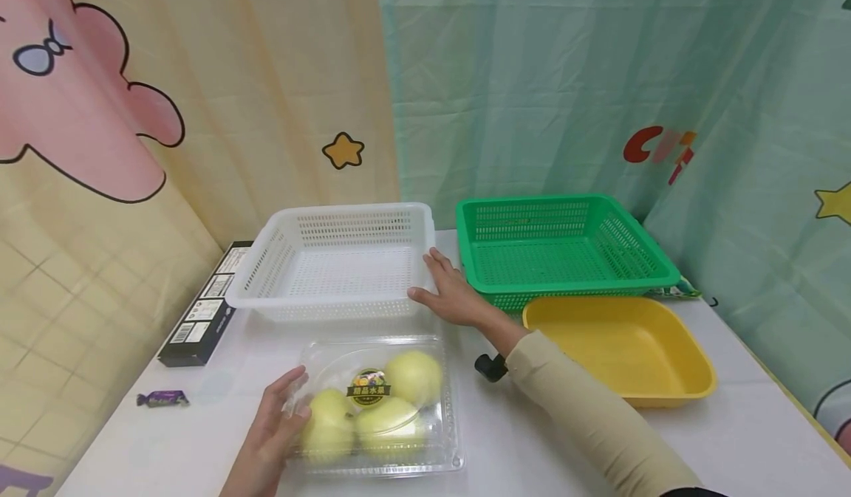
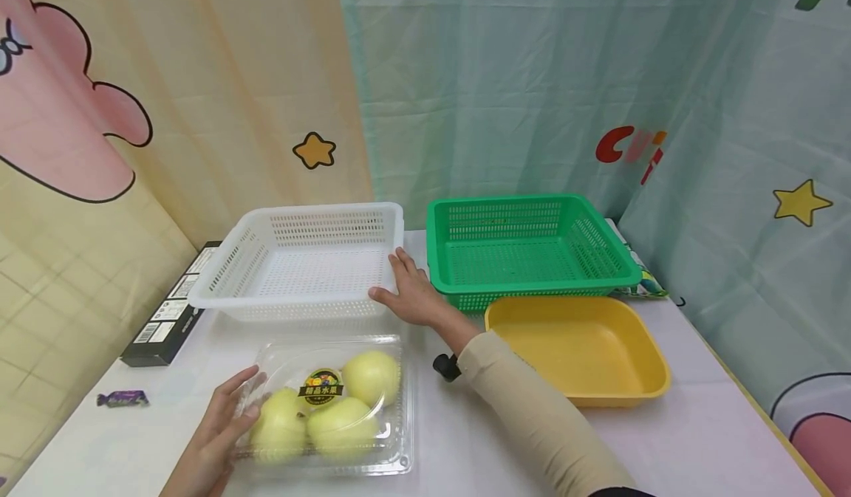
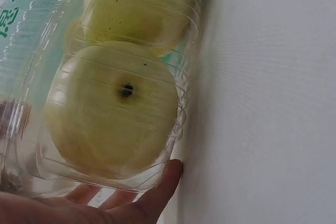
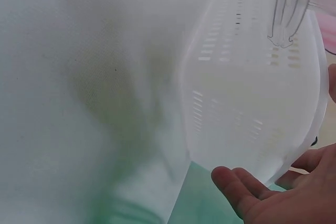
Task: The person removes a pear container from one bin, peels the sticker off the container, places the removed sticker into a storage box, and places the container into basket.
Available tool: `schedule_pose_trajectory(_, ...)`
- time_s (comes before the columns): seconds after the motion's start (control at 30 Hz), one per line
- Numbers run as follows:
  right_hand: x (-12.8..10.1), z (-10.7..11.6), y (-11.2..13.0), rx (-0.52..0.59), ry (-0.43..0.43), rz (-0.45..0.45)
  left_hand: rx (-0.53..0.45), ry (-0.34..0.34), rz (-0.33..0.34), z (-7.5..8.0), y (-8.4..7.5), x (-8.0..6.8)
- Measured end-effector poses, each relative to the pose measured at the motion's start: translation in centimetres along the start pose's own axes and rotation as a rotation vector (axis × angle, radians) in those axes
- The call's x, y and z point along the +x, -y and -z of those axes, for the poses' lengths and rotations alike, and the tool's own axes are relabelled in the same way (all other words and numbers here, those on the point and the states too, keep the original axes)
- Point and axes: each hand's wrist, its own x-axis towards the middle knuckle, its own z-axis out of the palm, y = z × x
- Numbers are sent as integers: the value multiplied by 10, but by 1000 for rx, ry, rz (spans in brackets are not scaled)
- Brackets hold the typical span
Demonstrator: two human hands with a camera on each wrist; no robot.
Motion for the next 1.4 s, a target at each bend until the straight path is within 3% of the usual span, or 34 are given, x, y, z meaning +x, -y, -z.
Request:
schedule_pose_trajectory(0.43, -1, 1, -1, -11, 1, 34, -16, -23, -74, -11, 5, 4)
schedule_pose_trajectory(0.67, -1, 2, -2, -21, 8, 41, 21, -40, -50, -24, 1, 6)
schedule_pose_trajectory(1.03, -3, 3, -1, -11, 22, 47, 13, -40, -73, -39, 1, 6)
schedule_pose_trajectory(1.4, -3, 2, -1, -19, 11, 52, 55, -47, -62, -44, -1, 5)
